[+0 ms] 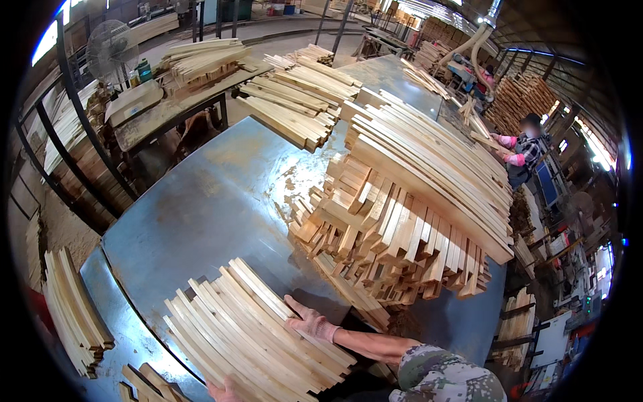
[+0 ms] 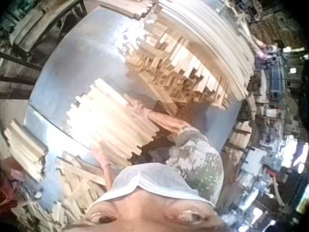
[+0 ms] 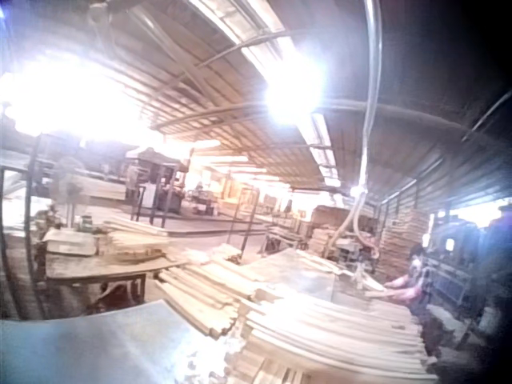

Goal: The person repeatedly picks up bundles of light-colored wooden slats from a metal table and places them onto a conveyor belt. The worker wears pink gloves and a camouflage shirt, handling the wood by hand in a repetitive cycle of lifting and placing.

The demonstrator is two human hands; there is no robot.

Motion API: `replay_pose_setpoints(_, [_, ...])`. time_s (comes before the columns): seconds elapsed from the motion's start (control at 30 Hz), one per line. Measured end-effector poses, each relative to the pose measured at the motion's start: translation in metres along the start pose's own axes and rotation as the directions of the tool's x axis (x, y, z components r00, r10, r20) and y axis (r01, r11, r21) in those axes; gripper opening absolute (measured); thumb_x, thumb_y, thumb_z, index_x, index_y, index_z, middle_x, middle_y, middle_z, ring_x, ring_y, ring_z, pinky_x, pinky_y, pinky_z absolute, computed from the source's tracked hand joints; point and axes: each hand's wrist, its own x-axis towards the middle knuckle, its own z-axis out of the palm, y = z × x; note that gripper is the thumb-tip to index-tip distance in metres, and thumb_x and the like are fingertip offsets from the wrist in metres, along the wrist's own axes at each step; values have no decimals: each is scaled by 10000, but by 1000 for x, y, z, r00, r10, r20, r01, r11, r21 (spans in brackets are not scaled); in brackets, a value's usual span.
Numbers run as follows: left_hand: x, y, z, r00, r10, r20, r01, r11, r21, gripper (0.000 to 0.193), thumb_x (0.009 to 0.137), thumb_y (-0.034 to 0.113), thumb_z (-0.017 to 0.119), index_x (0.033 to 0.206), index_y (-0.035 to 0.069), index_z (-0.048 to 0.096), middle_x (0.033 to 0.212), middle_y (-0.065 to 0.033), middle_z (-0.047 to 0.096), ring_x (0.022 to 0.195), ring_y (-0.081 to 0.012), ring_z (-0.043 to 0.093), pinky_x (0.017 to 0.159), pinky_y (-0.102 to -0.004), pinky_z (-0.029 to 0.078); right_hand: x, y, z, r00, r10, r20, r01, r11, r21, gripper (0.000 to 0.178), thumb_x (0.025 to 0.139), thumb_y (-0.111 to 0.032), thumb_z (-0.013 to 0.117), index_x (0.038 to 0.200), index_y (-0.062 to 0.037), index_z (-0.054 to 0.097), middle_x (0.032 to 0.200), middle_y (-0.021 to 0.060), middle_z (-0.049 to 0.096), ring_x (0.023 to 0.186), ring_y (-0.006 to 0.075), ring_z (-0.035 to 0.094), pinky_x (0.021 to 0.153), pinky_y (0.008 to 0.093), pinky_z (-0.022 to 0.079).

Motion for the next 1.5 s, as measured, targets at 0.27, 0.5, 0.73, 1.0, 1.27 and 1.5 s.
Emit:
replay_pose_setpoints(0.27, [13, 15, -12, 916, -283, 283, 388, 804, -451, 857, 946, 340, 755, 1645, 11, 384, 1580, -270, 501, 1409, -403, 515, 1227, -498, 404, 15, -1, -1, 967, 197, 163, -208, 977, 50, 981, 884, -368, 866, 1647, 15, 383, 1407, 154, 655, 1282, 222, 609, 1130, 333, 461])
replay_pose_setpoints(0.5, [-10, 8, -14, 866, -271, 419, 486, 651, -583, 786, 948, 221, 760, 1629, 27, 419, 1525, -235, 553, 1351, -400, 554, 1159, -579, 461, -11, 8, -17, 920, 272, 283, -343, 906, 246, 867, 853, -309, 924, 1538, 17, 505, 1306, 105, 680, 1213, 177, 626, 1073, 339, 491])
replay_pose_setpoints(0.73, [-104, 46, -24, 914, -318, 252, 394, 540, -744, 594, 1023, 178, 703, 1558, -6, 520, 1505, -214, 600, 1329, -376, 599, 1156, -508, 485, -61, -16, -47, 929, 141, 343, -264, 901, 344, 756, 864, -258, 922, 1465, 17, 554, 1288, 78, 691, 1159, 174, 649, 1037, 327, 503])
replay_pose_setpoints(1.0, [-264, 84, -61, 986, -161, -36, 39, 439, -898, 744, 777, 5, 830, 1471, 22, 562, 1250, -115, 741, 1057, -246, 747, 904, -403, 631, -118, -103, -64, 789, -52, 612, -239, 891, 385, 585, 874, -113, 851, 1398, -24, 605, 1123, 55, 727, 917, 161, 694, 792, 334, 595])
replay_pose_setpoints(1.27, [-466, 43, 34, 749, -420, -511, -177, 618, -766, 1006, 758, 187, 969, 1591, -22, 445, 1452, -145, 647, 1324, -236, 621, 1144, -370, 502, -175, -82, -47, 568, -223, 792, -55, 950, 307, 526, 820, -98, 816, 1297, 14, 624, 927, 38, 701, 744, 154, 657, 678, 310, 558])
replay_pose_setpoints(1.5, [-656, 22, 67, 551, -606, -573, -464, 347, -815, 962, 761, 128, 955, 1579, -16, 470, 1462, -121, 633, 1314, -228, 611, 1134, -365, 491, -312, -116, 41, 210, -214, 954, -16, 975, 222, 603, 805, -148, 842, 1327, 33, 598, 994, 38, 691, 799, 141, 643, 757, 310, 553])
